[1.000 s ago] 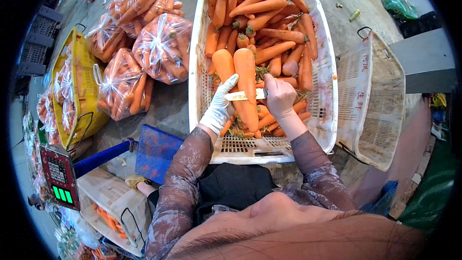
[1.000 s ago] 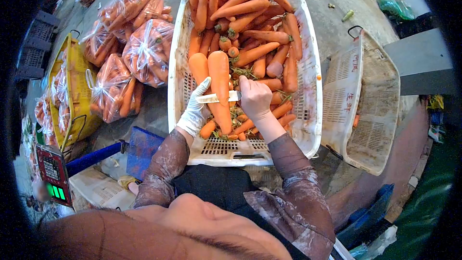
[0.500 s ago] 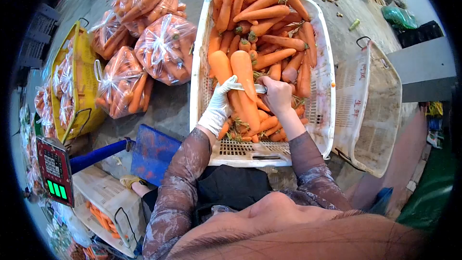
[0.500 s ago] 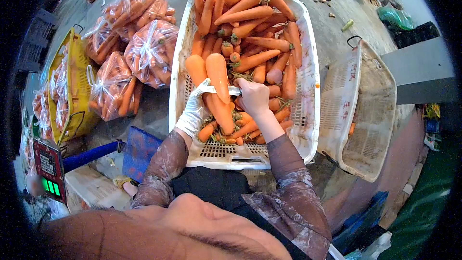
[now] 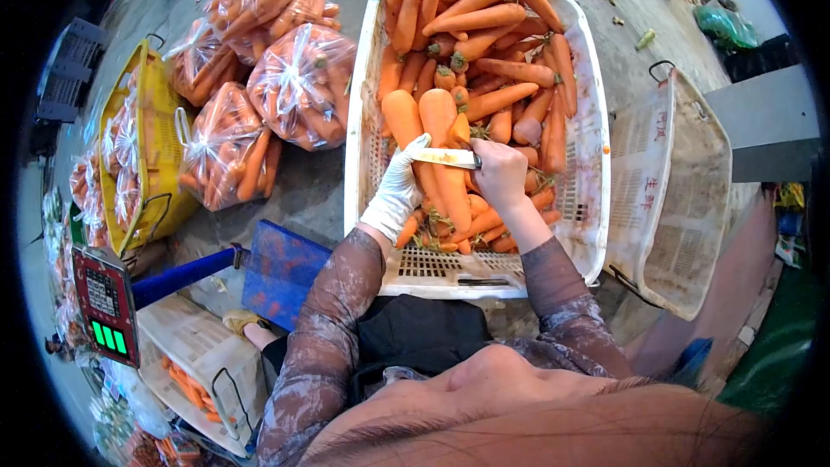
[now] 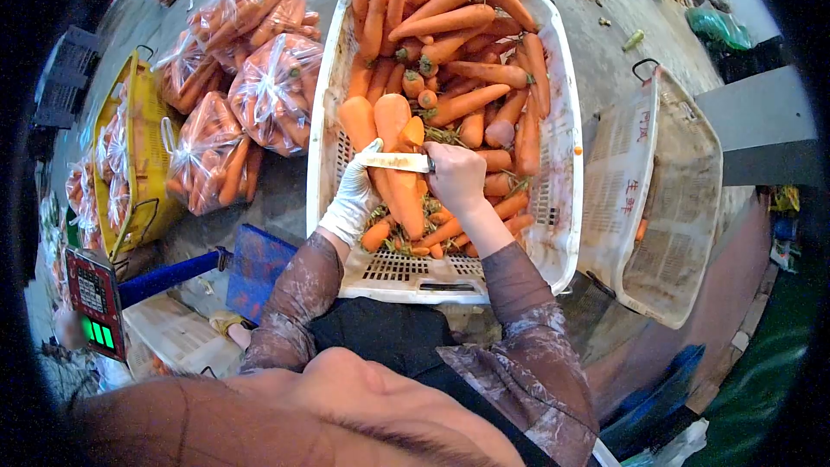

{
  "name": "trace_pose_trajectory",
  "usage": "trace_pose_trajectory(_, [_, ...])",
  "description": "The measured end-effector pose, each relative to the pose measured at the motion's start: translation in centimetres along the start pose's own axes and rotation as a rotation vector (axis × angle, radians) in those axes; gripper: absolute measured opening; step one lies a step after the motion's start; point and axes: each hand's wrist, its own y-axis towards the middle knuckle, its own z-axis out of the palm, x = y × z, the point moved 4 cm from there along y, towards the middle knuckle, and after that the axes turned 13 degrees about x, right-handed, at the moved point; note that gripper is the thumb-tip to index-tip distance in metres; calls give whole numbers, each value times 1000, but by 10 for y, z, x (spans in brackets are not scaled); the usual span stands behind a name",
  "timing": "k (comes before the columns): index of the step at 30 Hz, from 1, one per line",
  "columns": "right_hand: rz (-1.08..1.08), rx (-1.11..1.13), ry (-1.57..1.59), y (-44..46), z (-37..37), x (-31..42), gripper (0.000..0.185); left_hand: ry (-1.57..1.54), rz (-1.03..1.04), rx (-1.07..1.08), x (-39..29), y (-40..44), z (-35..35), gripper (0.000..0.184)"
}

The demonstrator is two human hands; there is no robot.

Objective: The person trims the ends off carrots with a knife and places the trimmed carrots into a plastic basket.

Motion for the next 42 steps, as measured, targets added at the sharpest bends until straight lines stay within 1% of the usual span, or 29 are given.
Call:
trace_pose_trajectory(1, [4,-3,1,0,1,-1,13,3,-3,1,0,0,0,44])
trace_pose_trajectory(3, [-32,-86,-44,-1,0,0,15,-27,-24,2,3,0,2,43])
trace_pose_trajectory(10, [21,-146,-135,-1,3,-5,14,13,13,-16,5,-9,4,43])
trace_pose_trajectory(12, [69,-159,-132,0,5,-9,13,39,-45,-1,9,-7,-4,52])
trace_pose_trajectory(13, [69,-158,-133,0,5,-11,13,46,-37,26,9,-5,-4,56])
trace_pose_trajectory(14, [145,-125,-142,0,5,-17,12,46,-38,26,10,-7,-7,56])
trace_pose_trajectory(15, [220,-92,-151,1,5,-24,12,115,-83,40,8,-14,6,57])
trace_pose_trajectory(16, [221,-94,-152,1,4,-32,12,184,-128,55,8,-20,18,58])
trace_pose_trajectory(18, [343,-77,-167,1,1,-53,9,163,-171,61,13,-24,23,60])
trace_pose_trajectory(19, [411,-52,-148,1,4,-59,10,209,-167,111,16,-24,24,59])
trace_pose_trajectory(20, [415,-54,-149,-2,6,-61,10,255,-164,159,18,-23,24,59])
trace_pose_trajectory(23, [390,-44,-66,0,0,-45,9,195,-139,116,20,-14,14,56])
trace_pose_trajectory(25, [227,-154,4,3,-9,-25,9,95,-106,50,15,-13,14,53])
trace_pose_trajectory(26, [224,-152,8,3,-10,-21,9,96,-102,46,13,-13,12,53])
trace_pose_trajectory(28, [84,-122,7,4,-13,-6,11,-23,-35,9,7,-10,5,48])
trace_pose_trajectory(29, [33,-89,-43,4,-15,2,11,-27,-15,15,6,-8,2,45])
trace_pose_trajectory(30, [33,-89,-41,4,-11,2,11,-25,-15,14,5,-7,1,45])
trace_pose_trajectory(32, [-49,-65,-67,3,-2,3,10,-56,-13,-9,5,-5,-3,43])
trace_pose_trajectory(36, [-39,-51,-66,3,0,1,7,-60,-7,9,7,-5,-4,41])
trace_pose_trajectory(38, [-26,-61,-83,3,3,-3,7,-68,39,-11,7,-10,0,41])
trace_pose_trajectory(39, [-13,-72,-100,3,2,-4,10,-68,38,-12,6,-13,3,41])
trace_pose_trajectory(42, [-22,-80,-96,3,0,-5,9,-19,-9,25,5,-13,7,44])
